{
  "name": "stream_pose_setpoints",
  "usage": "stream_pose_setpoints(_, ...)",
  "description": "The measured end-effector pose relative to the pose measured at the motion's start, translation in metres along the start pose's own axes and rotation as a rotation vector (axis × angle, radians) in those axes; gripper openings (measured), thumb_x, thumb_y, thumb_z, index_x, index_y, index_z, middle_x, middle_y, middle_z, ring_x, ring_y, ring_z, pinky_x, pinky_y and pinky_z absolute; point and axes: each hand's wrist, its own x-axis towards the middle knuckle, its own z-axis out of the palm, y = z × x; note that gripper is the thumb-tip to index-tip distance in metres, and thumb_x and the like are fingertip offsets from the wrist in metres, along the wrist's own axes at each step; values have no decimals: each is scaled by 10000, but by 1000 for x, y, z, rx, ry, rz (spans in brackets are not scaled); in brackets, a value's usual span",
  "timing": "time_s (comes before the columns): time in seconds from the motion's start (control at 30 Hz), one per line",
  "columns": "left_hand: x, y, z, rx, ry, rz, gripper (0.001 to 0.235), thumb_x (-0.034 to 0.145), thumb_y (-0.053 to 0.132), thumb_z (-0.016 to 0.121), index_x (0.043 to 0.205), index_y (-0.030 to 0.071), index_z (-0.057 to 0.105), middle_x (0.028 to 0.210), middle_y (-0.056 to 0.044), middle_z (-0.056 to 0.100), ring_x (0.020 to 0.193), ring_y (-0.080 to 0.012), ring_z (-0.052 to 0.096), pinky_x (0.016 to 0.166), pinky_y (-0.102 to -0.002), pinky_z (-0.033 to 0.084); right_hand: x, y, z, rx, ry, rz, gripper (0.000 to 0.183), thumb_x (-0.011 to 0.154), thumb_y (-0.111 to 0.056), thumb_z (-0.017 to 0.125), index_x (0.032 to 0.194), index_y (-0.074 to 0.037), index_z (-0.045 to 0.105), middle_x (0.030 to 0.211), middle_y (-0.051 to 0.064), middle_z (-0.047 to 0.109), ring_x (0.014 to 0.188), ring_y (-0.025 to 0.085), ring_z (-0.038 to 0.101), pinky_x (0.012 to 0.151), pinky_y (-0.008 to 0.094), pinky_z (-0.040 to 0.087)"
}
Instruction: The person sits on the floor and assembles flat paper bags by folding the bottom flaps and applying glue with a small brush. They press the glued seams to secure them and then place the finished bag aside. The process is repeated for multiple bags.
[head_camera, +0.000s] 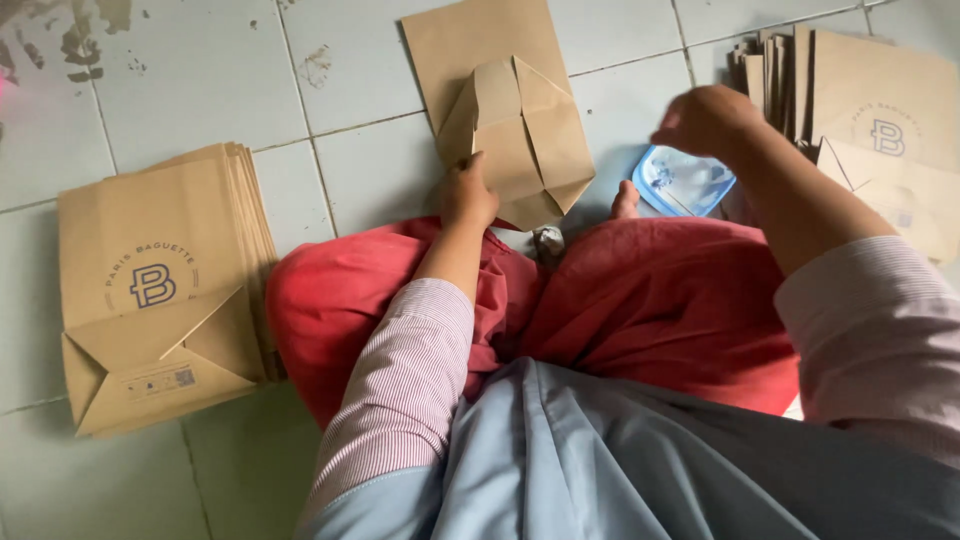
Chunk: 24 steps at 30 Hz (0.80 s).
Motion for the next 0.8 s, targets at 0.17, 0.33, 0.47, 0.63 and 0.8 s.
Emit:
stream_pose_setpoints(0.17,-7,17,-9,100,-71,-39,567,867,141,684,1396,237,504,1318,-214,580,1210,-417,589,991,-495,526,-1,63,63,102,3,72,461,946,-551,678,1208,-187,784,1172,100,790,1075,354,739,859,521,607)
stream_pose_setpoints(0.33,-19,19,-11,98,-76,-15,595,945,164,659,1494,198,432,1409,-242,525,1316,-433,565,1091,-510,509,27,5,70,129,244,-123,302,961,-448,680,1206,-292,765,1106,31,784,1025,335,747,780,528,613)
stream_pose_setpoints(0.47,-15,17,-7,67,-68,-13,606,956,122,630,1519,194,420,1444,-280,487,1315,-477,551,1089,-527,511,41,-104,107,33,62,-313,307,1012,-321,596,1306,-306,683,1118,80,747,1032,335,737,849,486,618)
stream_pose_setpoints(0.63,-18,15,-7,83,-79,-21,616,956,119,622,1527,214,412,1474,-280,465,1289,-493,578,1067,-536,541,27,-152,147,-252,163,-553,448,971,-304,633,1401,-202,564,1191,103,588,1089,325,679,841,452,636)
stream_pose_setpoints(0.8,-21,22,-9,163,-122,-31,600,955,137,601,1525,233,438,1530,-271,404,1288,-516,554,1043,-552,556,23,-166,136,-281,87,-465,659,953,-329,656,1553,-157,447,1252,143,562,1142,343,625,827,493,632)
